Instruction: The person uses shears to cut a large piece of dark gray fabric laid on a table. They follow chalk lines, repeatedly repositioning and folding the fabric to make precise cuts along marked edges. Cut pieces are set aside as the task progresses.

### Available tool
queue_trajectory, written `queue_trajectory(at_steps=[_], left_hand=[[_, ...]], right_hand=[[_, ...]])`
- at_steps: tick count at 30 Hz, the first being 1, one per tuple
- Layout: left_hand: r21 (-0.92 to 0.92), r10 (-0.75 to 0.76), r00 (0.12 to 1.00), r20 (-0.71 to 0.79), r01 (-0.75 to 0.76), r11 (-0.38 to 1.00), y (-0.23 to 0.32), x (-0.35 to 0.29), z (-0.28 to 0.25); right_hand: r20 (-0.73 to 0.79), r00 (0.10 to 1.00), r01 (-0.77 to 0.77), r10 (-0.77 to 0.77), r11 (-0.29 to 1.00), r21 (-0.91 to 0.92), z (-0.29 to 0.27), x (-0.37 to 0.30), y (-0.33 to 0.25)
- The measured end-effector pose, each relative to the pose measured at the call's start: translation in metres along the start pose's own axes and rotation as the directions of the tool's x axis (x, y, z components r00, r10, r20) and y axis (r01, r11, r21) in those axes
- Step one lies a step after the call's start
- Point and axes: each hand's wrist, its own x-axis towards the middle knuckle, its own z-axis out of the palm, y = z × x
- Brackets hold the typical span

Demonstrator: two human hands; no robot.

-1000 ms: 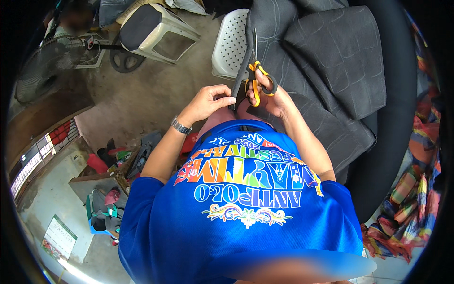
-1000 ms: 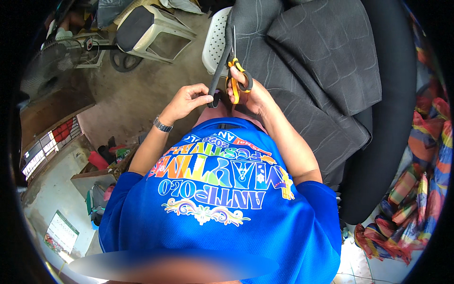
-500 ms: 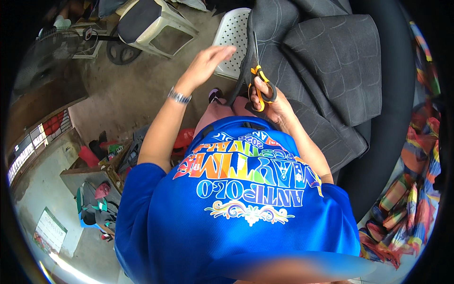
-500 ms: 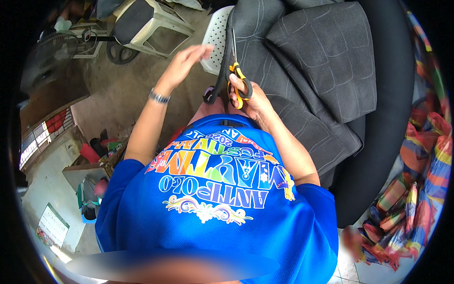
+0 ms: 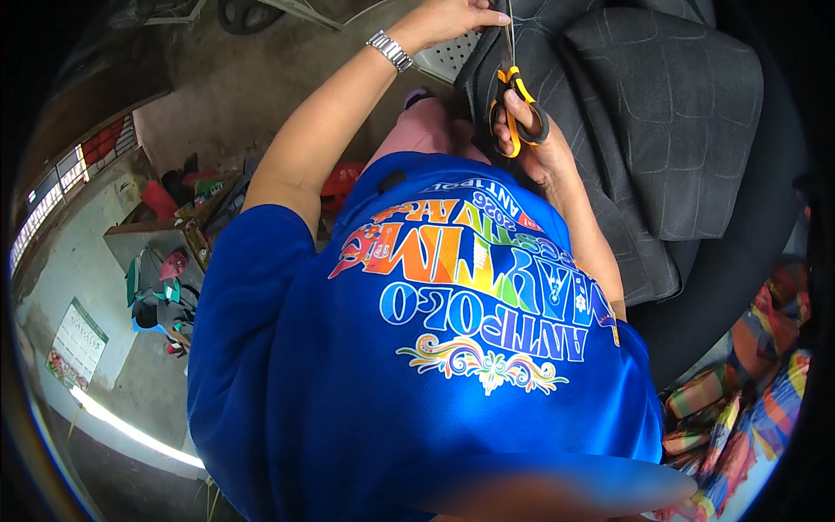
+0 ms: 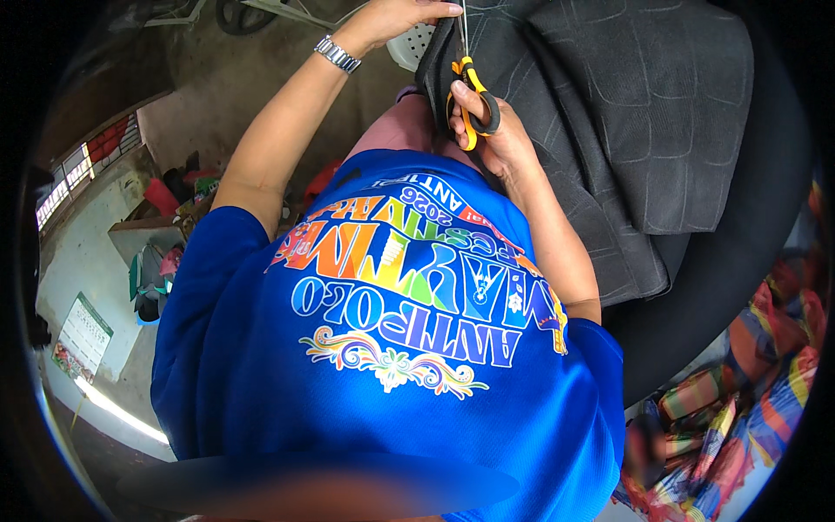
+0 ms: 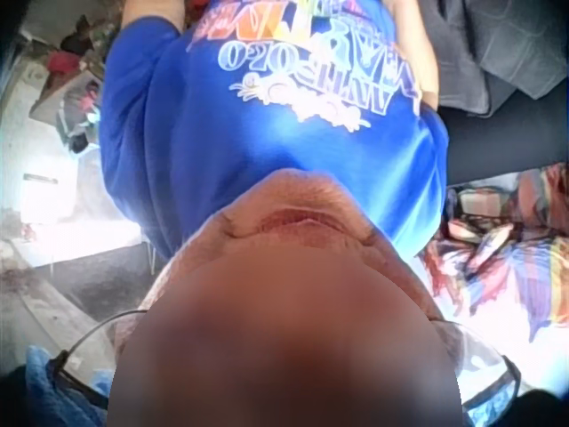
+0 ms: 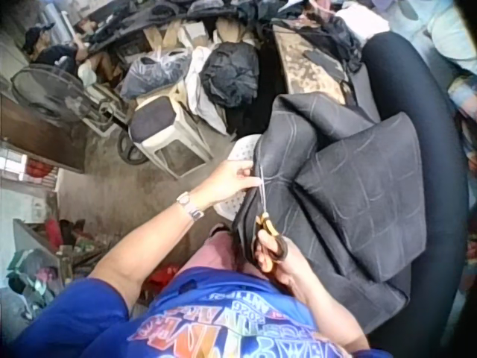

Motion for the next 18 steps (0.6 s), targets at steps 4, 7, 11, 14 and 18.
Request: queue_trajectory(at_steps=[4, 7, 11, 14, 18], left_hand=[[-0.201, 0.021, 0.998, -0.053, -0.031, 0.979, 0.009, -0.002, -0.002], [-0.301, 0.106, 0.987, -0.123, -0.139, 0.944, 0.015, 0.004, -0.004], [-0.196, 0.097, 0.995, 0.031, -0.089, 0.977, 0.013, 0.005, -0.014], [-0.243, 0.1, 0.985, 0.138, -0.064, 0.968, 0.01, 0.007, -0.015], [-0.216, 0.114, 0.984, 0.137, -0.082, 0.973, 0.01, 0.008, -0.013]], right_hand=[[-0.032, 0.999, -0.022, 0.023, 1.0, 0.015, 0.002, 0.001, -0.002], [-0.053, 0.998, -0.034, 0.037, 0.998, 0.051, 0.005, 0.0, -0.003], [-0.058, 0.997, -0.046, 0.049, 0.998, 0.045, 0.011, -0.002, -0.003], [-0.094, 0.994, -0.045, 0.052, 0.996, 0.082, 0.018, -0.001, -0.005], [-0.102, 0.995, 0.027, -0.022, 0.998, 0.053, 0.022, 0.009, -0.013]])
